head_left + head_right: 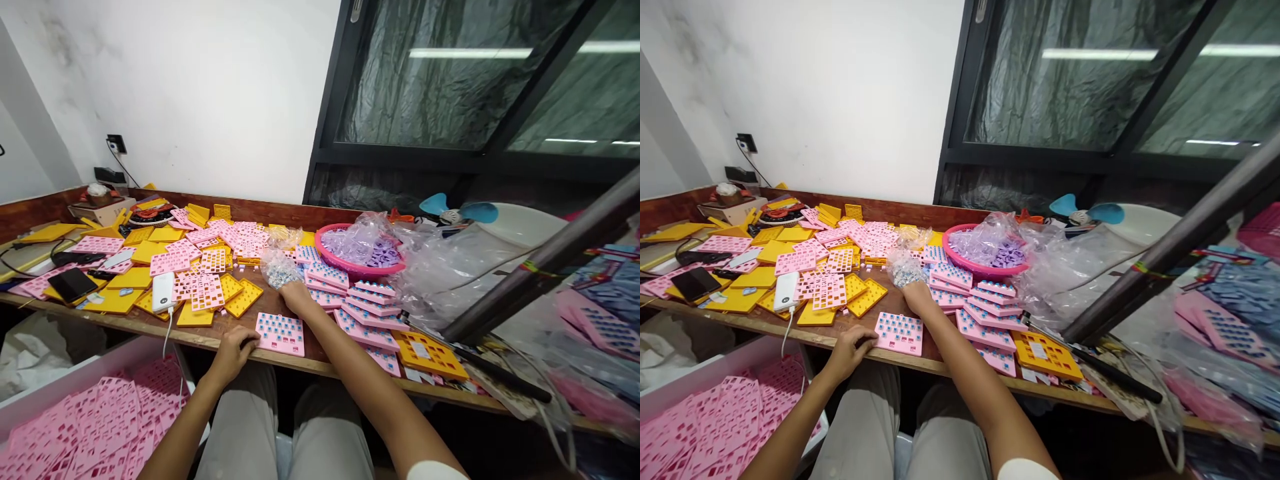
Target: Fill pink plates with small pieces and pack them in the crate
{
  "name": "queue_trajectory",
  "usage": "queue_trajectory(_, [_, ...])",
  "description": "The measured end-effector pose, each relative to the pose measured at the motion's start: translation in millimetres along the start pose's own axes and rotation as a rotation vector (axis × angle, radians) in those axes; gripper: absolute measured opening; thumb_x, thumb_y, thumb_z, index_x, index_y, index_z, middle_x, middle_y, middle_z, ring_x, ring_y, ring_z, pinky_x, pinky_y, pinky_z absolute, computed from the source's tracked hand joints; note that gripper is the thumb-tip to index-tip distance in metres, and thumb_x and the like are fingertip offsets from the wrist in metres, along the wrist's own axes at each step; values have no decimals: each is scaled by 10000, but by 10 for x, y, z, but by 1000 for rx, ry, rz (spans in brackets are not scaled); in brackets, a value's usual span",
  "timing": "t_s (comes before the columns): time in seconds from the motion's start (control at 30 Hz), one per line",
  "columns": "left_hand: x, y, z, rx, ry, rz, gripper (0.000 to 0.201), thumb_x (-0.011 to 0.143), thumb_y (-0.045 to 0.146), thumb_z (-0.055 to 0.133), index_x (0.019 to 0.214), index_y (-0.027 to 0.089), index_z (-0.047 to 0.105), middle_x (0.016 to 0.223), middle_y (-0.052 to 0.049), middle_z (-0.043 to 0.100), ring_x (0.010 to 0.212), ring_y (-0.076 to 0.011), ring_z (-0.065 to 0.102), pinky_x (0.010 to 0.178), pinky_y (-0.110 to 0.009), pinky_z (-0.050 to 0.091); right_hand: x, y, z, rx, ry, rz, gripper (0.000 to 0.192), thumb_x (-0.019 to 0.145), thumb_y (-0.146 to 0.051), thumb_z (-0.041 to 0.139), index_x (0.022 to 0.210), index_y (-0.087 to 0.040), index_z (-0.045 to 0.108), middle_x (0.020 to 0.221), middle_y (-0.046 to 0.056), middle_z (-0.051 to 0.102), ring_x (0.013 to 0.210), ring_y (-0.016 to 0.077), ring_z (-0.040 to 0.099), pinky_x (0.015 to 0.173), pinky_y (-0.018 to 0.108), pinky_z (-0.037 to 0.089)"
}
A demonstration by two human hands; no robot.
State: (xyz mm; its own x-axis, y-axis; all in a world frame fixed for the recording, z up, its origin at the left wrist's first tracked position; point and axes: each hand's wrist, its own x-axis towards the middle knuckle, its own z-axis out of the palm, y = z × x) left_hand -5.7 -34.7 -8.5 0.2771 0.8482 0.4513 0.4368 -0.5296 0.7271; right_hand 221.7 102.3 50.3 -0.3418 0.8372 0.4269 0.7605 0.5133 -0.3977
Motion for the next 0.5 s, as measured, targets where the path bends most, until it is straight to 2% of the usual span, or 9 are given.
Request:
queue_trajectory(0.13, [18,25,-30,47,-70,47,154,908,180,584,929,228,729,894,-58,737,903,-207,653,817,-333,523,-264,-8,-154,18,-88,-36,169,869,-144,645,945,-219,776,931,84,717,888,225,648,849,334,470])
queue_trajectory(0.2, [32,26,-46,59,-96,43,156,903,178,582,921,226,729,890,-58,738,894,-208,653,819,-336,520,-536,-65,-240,116,-64,-47,192,931,-216,593,1019,-233,762,972,71,707,910,210,641,842,326,470])
queue_trajectory(0.27, [38,16,-53,55,-98,16,144,903,204,589,914,225,731,906,-62,740,894,-208,659,823,-334,519,-854,-141,-280,236,-21,2,173,944,-281,597,1006,-232,751,953,55,709,883,199,636,820,320,473])
queue_trajectory(0.4, [87,-14,-51,18,-124,-39,161,888,309,639,982,219,735,956,-65,738,865,-195,667,799,-311,528,-1369,-236,-197,295,50,142,123,860,-338,724,887,-219,741,874,45,707,796,200,617,745,321,477])
queue_trajectory(0.5, [276,-17,-49,26,-90,-46,237,877,380,660,1024,207,725,953,-63,734,811,-178,656,753,-292,526,-1503,-224,-107,224,100,133,116,835,-342,757,840,-226,747,880,54,685,876,224,610,798,349,480])
